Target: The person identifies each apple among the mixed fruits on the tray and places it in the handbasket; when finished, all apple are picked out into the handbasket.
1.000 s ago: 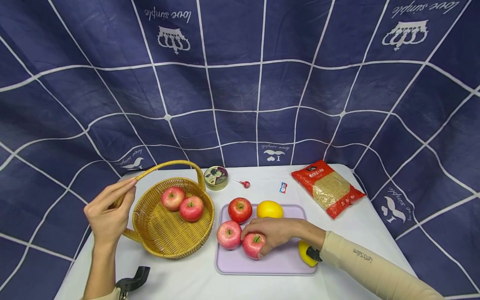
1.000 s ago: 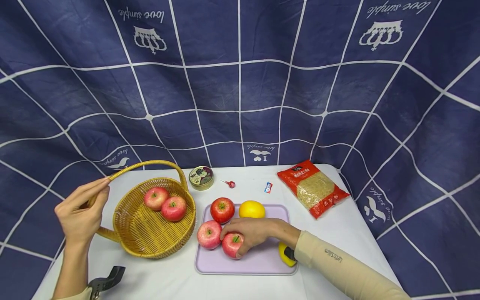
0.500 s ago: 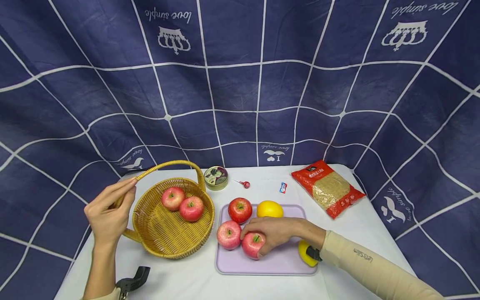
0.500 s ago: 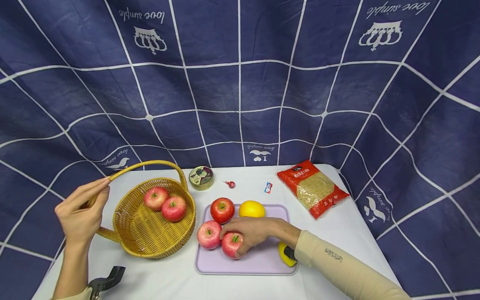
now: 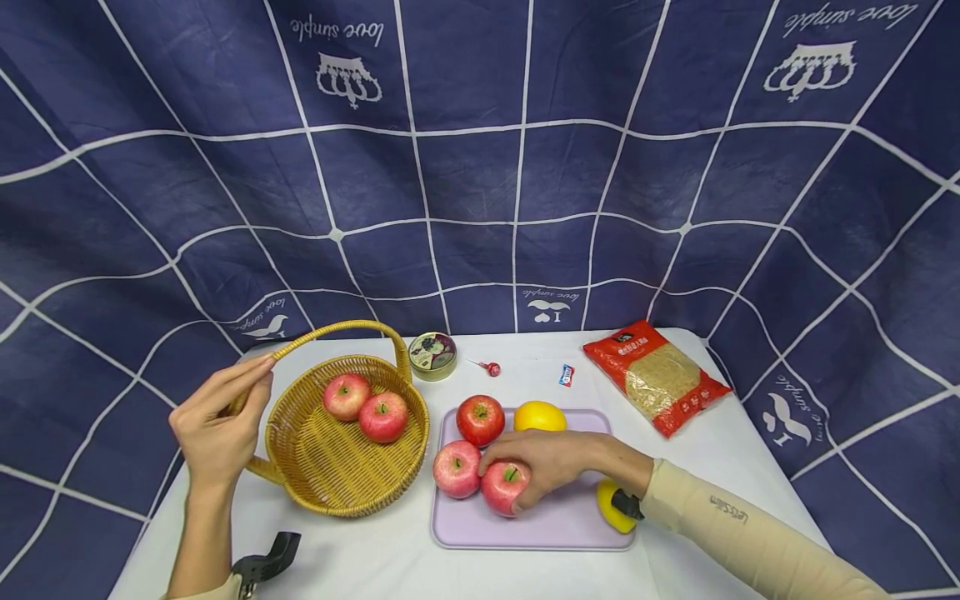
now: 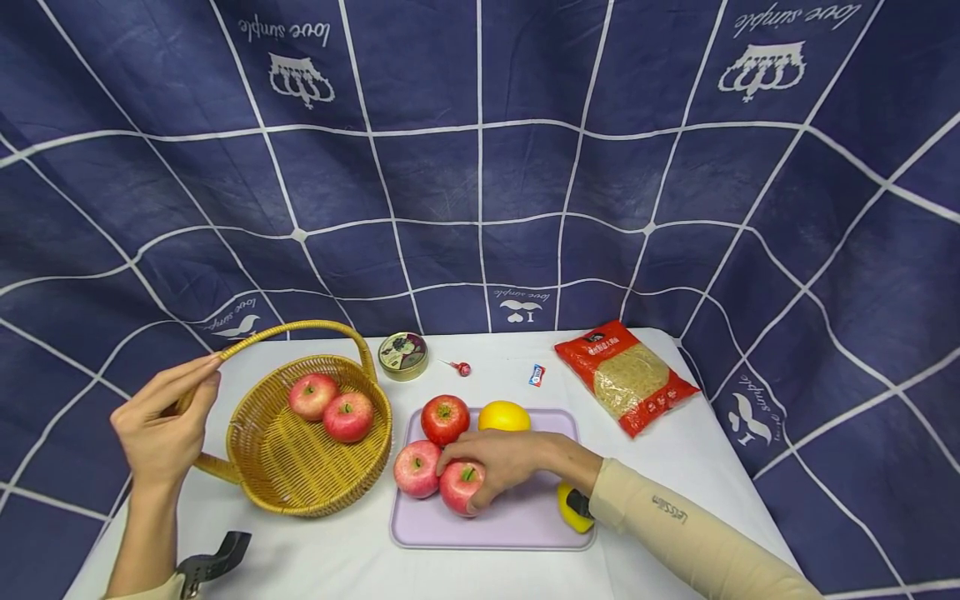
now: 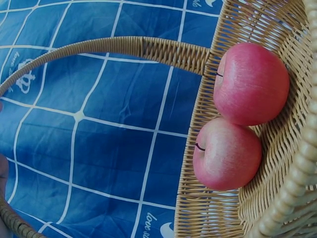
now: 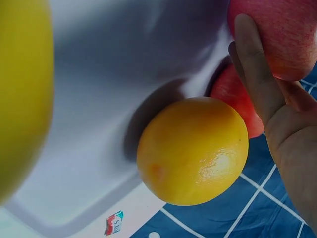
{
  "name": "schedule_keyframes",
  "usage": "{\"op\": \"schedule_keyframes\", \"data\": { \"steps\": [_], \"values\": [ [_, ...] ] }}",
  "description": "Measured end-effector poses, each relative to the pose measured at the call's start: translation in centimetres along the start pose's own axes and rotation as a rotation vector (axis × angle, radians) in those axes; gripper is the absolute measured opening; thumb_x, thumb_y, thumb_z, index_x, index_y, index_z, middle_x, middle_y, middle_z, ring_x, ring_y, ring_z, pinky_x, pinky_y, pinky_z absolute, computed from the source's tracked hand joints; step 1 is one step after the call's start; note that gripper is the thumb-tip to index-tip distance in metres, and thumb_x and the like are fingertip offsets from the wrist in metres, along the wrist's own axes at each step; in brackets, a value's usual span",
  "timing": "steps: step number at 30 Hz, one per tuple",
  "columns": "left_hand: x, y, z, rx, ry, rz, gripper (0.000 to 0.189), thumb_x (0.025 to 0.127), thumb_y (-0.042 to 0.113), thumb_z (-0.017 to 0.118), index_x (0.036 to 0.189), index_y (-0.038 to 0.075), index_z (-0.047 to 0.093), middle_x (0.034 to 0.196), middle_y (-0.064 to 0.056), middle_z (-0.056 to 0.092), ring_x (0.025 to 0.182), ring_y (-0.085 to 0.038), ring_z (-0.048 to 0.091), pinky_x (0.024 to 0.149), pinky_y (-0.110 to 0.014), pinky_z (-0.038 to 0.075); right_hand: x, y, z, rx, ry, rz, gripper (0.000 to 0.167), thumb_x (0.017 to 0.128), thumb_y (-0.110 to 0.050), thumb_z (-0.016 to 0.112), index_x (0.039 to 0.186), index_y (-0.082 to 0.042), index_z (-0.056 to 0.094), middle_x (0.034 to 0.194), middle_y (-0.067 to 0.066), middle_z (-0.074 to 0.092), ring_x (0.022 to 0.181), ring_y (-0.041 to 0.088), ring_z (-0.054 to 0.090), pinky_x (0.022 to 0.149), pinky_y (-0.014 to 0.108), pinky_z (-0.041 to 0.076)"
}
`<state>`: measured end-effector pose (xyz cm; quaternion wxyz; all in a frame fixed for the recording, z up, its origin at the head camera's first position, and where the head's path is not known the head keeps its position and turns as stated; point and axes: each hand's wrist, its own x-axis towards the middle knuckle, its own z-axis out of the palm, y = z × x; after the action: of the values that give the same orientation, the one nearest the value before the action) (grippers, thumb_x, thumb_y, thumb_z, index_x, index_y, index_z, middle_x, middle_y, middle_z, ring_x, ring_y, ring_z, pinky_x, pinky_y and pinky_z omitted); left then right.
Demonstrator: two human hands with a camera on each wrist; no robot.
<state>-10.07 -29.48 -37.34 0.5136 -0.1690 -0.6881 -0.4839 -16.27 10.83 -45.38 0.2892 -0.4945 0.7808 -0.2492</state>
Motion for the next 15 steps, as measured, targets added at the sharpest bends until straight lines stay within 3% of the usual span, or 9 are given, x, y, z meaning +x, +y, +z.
{"op": "schedule_keyframes", "data": {
  "steps": [15],
  "values": [
    [0.0, 0.0, 0.0, 0.01, -0.001, 0.001, 0.012, 0.078, -0.019, 0.07, 0.089, -0.017, 0.074, 0.096, -0.019, 0.076, 0.094, -0.011, 0.072, 0.084, -0.014, 0.056, 0.3, -1.0, -0.4, -0.008, 0.01, -0.016, 0.055, 0.08, -0.029, 0.082, 0.129, -0.037, 0.059, 0.122, -0.019, 0.056, 0.111, 0.0, 0.053, 0.1, 0.023, 0.049]
  ]
}}
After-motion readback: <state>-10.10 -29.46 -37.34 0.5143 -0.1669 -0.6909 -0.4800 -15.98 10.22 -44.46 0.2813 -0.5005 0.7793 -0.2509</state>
